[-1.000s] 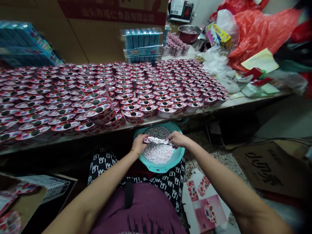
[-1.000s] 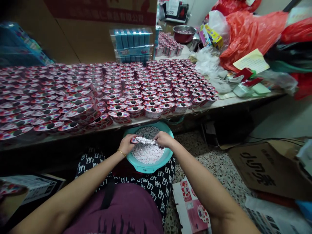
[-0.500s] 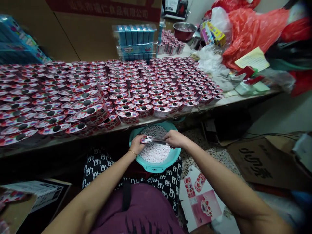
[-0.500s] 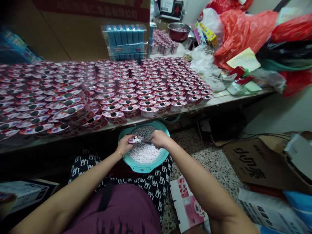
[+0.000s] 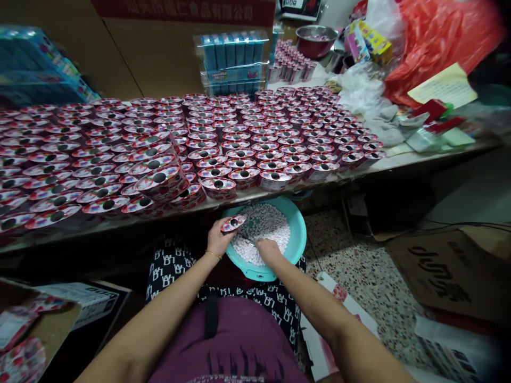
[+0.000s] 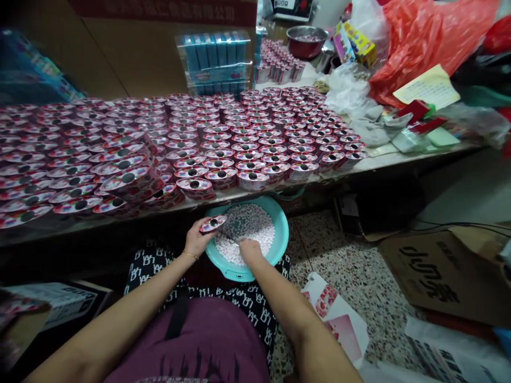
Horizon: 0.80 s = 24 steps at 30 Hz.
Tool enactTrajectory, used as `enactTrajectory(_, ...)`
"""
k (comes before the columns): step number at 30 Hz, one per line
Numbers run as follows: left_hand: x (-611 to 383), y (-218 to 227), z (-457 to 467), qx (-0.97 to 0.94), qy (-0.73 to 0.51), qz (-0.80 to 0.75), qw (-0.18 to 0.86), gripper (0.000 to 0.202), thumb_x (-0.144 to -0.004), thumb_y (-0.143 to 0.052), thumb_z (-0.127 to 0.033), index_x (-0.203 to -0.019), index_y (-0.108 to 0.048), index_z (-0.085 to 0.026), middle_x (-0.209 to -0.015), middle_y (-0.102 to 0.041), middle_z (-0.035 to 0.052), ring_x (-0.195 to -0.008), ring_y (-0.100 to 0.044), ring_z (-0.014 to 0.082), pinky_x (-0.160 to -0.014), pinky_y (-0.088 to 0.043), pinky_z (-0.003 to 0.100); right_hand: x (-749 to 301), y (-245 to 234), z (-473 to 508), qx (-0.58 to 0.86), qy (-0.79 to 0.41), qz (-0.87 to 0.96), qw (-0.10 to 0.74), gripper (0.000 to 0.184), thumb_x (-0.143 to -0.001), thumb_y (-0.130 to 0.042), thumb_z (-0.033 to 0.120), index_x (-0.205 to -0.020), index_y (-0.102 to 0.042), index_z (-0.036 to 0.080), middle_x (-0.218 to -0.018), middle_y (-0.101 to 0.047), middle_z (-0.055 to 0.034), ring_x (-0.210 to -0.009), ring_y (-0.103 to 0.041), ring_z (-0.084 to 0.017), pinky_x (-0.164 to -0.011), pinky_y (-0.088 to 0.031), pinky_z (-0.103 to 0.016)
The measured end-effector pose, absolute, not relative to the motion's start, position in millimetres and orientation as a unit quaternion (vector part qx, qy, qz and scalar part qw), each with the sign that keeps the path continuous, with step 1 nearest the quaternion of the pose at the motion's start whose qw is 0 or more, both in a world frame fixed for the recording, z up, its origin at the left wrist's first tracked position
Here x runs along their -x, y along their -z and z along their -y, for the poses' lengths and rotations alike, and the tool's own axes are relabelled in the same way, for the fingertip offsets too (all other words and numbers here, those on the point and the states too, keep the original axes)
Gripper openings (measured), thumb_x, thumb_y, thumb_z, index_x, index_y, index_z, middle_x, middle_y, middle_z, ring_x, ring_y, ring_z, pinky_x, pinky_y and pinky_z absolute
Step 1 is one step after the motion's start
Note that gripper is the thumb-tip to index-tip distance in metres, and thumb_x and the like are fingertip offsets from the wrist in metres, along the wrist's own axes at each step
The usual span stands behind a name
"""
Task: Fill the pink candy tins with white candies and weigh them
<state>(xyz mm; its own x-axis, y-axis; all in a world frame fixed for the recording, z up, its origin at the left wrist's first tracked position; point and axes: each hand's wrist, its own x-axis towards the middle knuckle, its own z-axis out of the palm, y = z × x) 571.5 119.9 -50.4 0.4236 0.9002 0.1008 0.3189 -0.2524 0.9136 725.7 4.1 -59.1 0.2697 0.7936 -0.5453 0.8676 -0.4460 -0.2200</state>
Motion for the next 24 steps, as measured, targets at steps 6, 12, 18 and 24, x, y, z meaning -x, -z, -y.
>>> enactTrajectory(6,-572,51,-125,-0.665,-0.328,-0.465,0.483,0.043,-0.057,-0.07,-0.026,-0.097,-0.061,-0.015,-0.091,-0.062,0.0052,-0.084,-0.059,0.018,-0.079,-0.047,0.032,-756,55,9,-0.758,0.371,-0.535,0.031,0.04,-0.071,-0.048,0.011,-0.104,-0.065,0.026,-0.096,-0.067,-0.001,-0.09,-0.059,-0.018,-0.076,-0.042,-0.024)
enactTrajectory(12,-570,46,-127,-0.712,-0.338,-0.422,0.448,0.037,-0.06,-0.068,-0.025,-0.095,-0.061,-0.017,-0.092,-0.061,0.0049,-0.084,-0.058,0.0175,-0.078,-0.046,0.031,-797,11,27,-0.731,0.44,-0.496,-0.163,0.043,-0.063,-0.049,0.01,-0.103,-0.066,0.017,-0.088,-0.068,-0.0012,-0.079,-0.058,-0.015,-0.07,-0.042,-0.022)
enactTrajectory(18,-583,33,-116,-0.766,-0.325,-0.35,0.43,0.034,-0.064,-0.06,-0.012,-0.097,-0.06,-0.02,-0.094,-0.059,0.0035,-0.089,-0.057,0.0165,-0.081,-0.046,0.03,-796,-42,8,-0.712,0.451,-0.514,-0.16,0.033,-0.064,-0.047,0.016,-0.087,-0.07,0.015,-0.062,-0.06,0.0016,-0.057,-0.049,-0.009,-0.051,-0.034,-0.017)
enactTrajectory(24,-585,41,-111,-0.768,-0.326,-0.347,0.429,0.034,-0.064,-0.058,-0.01,-0.096,-0.06,-0.018,-0.094,-0.058,0.0047,-0.088,-0.057,0.0168,-0.08,-0.047,0.03,-774,-86,-27,-0.751,0.398,-0.526,-0.034,0.032,-0.063,-0.042,0.013,-0.077,-0.071,0.014,-0.045,-0.048,0.0018,-0.044,-0.04,-0.007,-0.047,-0.028,-0.019)
